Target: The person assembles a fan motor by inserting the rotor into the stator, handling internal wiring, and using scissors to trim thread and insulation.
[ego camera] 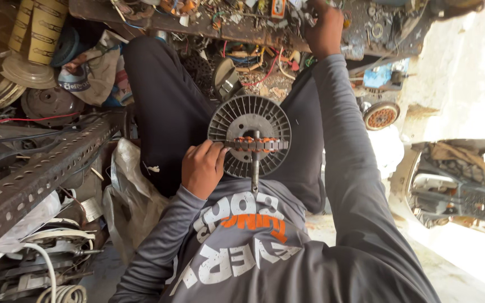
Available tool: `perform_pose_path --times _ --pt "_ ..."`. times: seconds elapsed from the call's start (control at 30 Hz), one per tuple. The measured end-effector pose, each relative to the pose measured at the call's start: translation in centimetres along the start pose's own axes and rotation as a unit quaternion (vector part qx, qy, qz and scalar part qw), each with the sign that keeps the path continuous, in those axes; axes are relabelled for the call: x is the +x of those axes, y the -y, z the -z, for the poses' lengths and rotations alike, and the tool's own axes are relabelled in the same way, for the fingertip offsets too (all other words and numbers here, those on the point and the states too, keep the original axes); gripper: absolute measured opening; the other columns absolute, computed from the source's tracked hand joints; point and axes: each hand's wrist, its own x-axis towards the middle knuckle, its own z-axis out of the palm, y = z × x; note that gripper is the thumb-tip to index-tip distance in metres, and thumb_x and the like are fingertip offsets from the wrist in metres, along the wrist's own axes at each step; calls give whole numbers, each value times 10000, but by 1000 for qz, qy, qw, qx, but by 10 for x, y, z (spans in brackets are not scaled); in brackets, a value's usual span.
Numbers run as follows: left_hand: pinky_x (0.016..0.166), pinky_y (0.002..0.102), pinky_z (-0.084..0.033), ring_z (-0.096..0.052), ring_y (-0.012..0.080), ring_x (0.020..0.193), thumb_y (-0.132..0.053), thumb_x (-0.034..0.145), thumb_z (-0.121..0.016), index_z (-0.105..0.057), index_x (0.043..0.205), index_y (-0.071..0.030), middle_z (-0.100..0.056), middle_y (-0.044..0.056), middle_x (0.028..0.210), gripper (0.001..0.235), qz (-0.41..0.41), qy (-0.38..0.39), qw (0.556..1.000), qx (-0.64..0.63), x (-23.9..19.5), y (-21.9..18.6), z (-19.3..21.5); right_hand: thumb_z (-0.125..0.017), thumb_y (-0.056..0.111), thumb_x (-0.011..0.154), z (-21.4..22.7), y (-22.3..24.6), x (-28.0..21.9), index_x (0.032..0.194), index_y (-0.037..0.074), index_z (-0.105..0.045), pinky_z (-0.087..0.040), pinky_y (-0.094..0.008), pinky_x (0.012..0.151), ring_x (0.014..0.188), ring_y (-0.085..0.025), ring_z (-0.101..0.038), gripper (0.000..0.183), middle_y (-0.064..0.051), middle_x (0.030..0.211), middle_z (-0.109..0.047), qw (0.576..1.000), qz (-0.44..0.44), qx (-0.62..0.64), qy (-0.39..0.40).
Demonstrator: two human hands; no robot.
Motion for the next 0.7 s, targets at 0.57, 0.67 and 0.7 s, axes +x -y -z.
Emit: perform_pose_path --times 0.57,0.67,0.7 --pt "799 377 -432 -640 186 779 -20 880 -704 -745 1063 -57 -674 14 906 191 -80 -39 993 81 -9 4 -3 -921 166 743 -23 -6 20 875 42 -702 -538 -381 587 630 -275 -710 284 -124 721 -700 998 -56 18 -10" --pt "836 396 -393 -625 179 789 -24 870 -701 -750 1054 -74 -690 9 934 198 -92 -56 990 90 -10 3 -3 -928 134 757 -28 -4 19 895 28 -705 -545 -355 601 674 -232 -740 283 -110 757 -732 996 -77 49 -8" --pt "837 407 -383 -616 181 778 -29 858 -702 -755 1041 -76 -688 11 920 196 -96 -56 990 91 -9 3 -3 -935 126 760 -27 -4 18 919 15 -705 -554 -337 607 691 -216 -754 301 -109 776 -744 996 -61 69 -15"
